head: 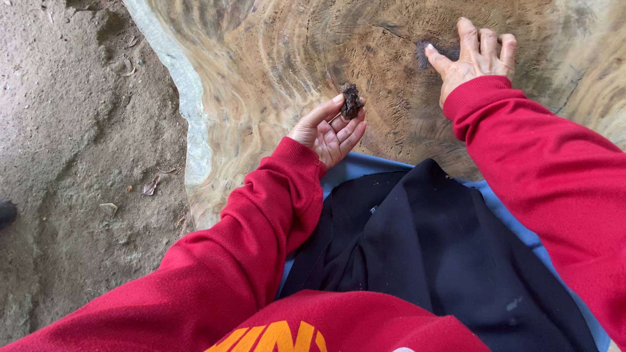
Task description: The person sits holding a lump of dark fibrous filler and presses it by hand into a crack in a large wood slab, smearing it along the crack with a finger. They then carry the filler to a wooden plank on a bench and continue pressing filler into the plank's crack.
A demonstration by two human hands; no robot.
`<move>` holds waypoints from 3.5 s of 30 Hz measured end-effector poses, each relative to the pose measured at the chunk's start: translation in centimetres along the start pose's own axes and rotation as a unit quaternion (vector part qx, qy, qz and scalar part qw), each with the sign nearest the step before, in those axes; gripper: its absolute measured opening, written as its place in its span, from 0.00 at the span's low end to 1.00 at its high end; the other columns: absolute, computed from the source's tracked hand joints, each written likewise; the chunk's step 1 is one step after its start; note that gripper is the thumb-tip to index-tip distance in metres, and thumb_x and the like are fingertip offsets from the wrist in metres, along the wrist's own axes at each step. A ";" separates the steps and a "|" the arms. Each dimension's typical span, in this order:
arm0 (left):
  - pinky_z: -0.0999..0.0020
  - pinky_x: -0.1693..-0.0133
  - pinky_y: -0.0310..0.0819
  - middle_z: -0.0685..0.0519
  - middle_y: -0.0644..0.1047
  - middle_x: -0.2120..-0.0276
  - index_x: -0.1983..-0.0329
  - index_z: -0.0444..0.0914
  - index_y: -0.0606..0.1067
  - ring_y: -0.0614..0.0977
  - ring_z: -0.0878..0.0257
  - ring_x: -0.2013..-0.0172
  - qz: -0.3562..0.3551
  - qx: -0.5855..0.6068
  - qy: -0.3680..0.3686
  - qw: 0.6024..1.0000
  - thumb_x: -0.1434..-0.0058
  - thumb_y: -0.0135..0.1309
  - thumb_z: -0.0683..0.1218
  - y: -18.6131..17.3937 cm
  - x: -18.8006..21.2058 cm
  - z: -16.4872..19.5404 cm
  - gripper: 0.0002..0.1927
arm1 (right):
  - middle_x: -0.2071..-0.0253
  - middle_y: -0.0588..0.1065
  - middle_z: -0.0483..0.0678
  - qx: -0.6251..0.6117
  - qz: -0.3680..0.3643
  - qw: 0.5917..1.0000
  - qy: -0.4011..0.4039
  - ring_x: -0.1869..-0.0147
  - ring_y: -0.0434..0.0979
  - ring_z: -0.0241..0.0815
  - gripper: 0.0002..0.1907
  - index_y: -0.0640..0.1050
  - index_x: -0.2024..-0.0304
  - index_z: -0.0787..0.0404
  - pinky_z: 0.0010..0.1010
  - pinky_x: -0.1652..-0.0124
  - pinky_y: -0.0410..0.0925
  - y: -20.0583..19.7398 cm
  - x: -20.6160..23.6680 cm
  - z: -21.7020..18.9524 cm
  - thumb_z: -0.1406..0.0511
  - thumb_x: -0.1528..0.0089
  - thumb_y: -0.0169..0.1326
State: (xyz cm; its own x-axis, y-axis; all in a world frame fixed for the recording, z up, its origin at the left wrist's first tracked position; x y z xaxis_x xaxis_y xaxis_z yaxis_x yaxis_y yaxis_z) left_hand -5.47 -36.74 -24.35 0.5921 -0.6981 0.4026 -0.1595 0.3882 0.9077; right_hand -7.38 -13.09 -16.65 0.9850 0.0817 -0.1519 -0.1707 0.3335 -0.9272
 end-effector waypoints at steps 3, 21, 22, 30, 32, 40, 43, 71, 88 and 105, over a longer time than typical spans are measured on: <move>0.57 0.45 0.80 0.45 0.82 0.53 0.48 0.35 0.75 0.84 0.55 0.52 0.002 -0.005 0.008 1.000 0.36 0.59 0.43 0.1 0.2 0.0 0.15 | 0.27 0.60 0.52 -0.024 -0.075 0.996 0.030 0.24 0.56 0.56 0.29 0.77 0.35 0.33 0.53 0.30 0.43 0.6 0.0 0.9 0.63 0.39 0.57; 0.57 0.45 0.80 0.46 0.82 0.53 0.48 0.35 0.75 0.84 0.55 0.52 0.000 -0.010 0.000 1.000 0.35 0.59 0.44 -0.1 0.2 -0.1 0.15 | 0.26 0.58 0.55 -0.105 -0.091 0.987 0.079 0.28 0.57 0.59 0.39 0.77 0.35 0.38 0.52 0.33 0.44 1.0 -0.3 1.5 0.67 0.50 0.60; 0.57 0.45 0.80 0.46 0.82 0.53 0.48 0.34 0.75 0.84 0.55 0.52 0.001 -0.012 0.002 1.000 0.36 0.59 0.44 -0.1 0.2 -0.1 0.15 | 0.27 0.58 0.56 -0.103 -0.090 0.987 0.085 0.29 0.57 0.60 0.41 0.75 0.33 0.39 0.52 0.34 0.44 1.0 -0.2 1.3 0.67 0.51 0.61; 0.57 0.44 0.80 0.46 0.82 0.54 0.49 0.35 0.75 0.84 0.55 0.51 0.006 -0.005 -0.008 1.000 0.35 0.59 0.44 -0.2 0.1 -0.3 0.14 | 0.23 0.57 0.49 -0.151 -0.181 0.963 0.129 0.23 0.55 0.54 0.29 0.80 0.41 0.36 0.48 0.27 0.42 2.6 0.2 1.2 0.67 0.43 0.58; 0.57 0.44 0.80 0.46 0.82 0.54 0.49 0.34 0.75 0.84 0.55 0.51 -0.001 -0.007 -0.002 1.000 0.35 0.59 0.44 -0.2 0.2 -0.2 0.14 | 0.26 0.54 0.53 -0.163 -0.165 0.961 0.148 0.26 0.53 0.58 0.41 0.71 0.33 0.38 0.51 0.33 0.43 2.1 -0.6 1.2 0.69 0.49 0.58; 0.57 0.44 0.79 0.47 0.82 0.53 0.48 0.35 0.75 0.83 0.55 0.50 0.003 -0.002 -0.019 1.000 0.35 0.59 0.44 -0.5 0.1 -0.5 0.14 | 0.23 0.50 0.53 -0.191 -0.193 0.948 0.164 0.24 0.51 0.58 0.39 0.73 0.34 0.35 0.51 0.31 0.44 3.1 1.0 -1.2 0.70 0.47 0.57; 0.57 0.44 0.79 0.47 0.82 0.53 0.48 0.35 0.75 0.83 0.55 0.50 0.003 -0.003 -0.016 1.000 0.35 0.59 0.44 -0.6 0.1 -0.5 0.14 | 0.22 0.48 0.55 -0.211 -0.165 0.944 0.192 0.24 0.50 0.60 0.43 0.73 0.33 0.35 0.51 0.31 0.43 3.0 1.0 0.4 0.72 0.50 0.56; 0.57 0.44 0.80 0.47 0.82 0.53 0.47 0.34 0.76 0.84 0.56 0.51 -0.004 -0.009 -0.014 1.000 0.34 0.59 0.44 -0.3 0.3 -0.1 0.15 | 0.22 0.51 0.55 -0.179 -0.057 0.976 0.114 0.23 0.52 0.60 0.37 0.77 0.35 0.37 0.52 0.28 0.41 2.2 1.9 -1.2 0.70 0.48 0.60; 0.56 0.44 0.80 0.47 0.82 0.53 0.48 0.35 0.75 0.84 0.55 0.51 -0.006 0.004 -0.015 1.000 0.36 0.59 0.44 0.0 0.3 -0.1 0.14 | 0.24 0.53 0.51 -0.136 -0.153 0.976 0.067 0.22 0.50 0.55 0.34 0.78 0.40 0.37 0.51 0.28 0.37 1.2 0.8 -2.9 0.66 0.49 0.63; 0.56 0.44 0.79 0.46 0.82 0.53 0.48 0.35 0.75 0.83 0.54 0.51 0.002 0.004 -0.007 1.000 0.36 0.60 0.44 0.6 0.3 -0.3 0.14 | 0.25 0.56 0.56 -0.174 -0.081 0.979 0.070 0.24 0.54 0.59 0.34 0.78 0.36 0.41 0.54 0.29 0.38 0.6 -0.3 -1.3 0.66 0.46 0.59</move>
State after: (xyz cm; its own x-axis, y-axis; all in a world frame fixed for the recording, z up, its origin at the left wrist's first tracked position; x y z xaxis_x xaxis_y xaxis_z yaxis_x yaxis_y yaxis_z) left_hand -5.19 -36.55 -23.78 0.5804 -0.7054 0.4070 -0.1684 0.3850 0.9074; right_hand -7.72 -14.08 -17.63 0.9964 -0.0835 -0.0155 -0.0164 -0.0099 -0.9998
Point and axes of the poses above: each hand's wrist, its own x-axis away from the middle knuckle, its own y-axis out of the palm, z = x × y, the point moved 7 cm from there along -x, towards the middle knuckle
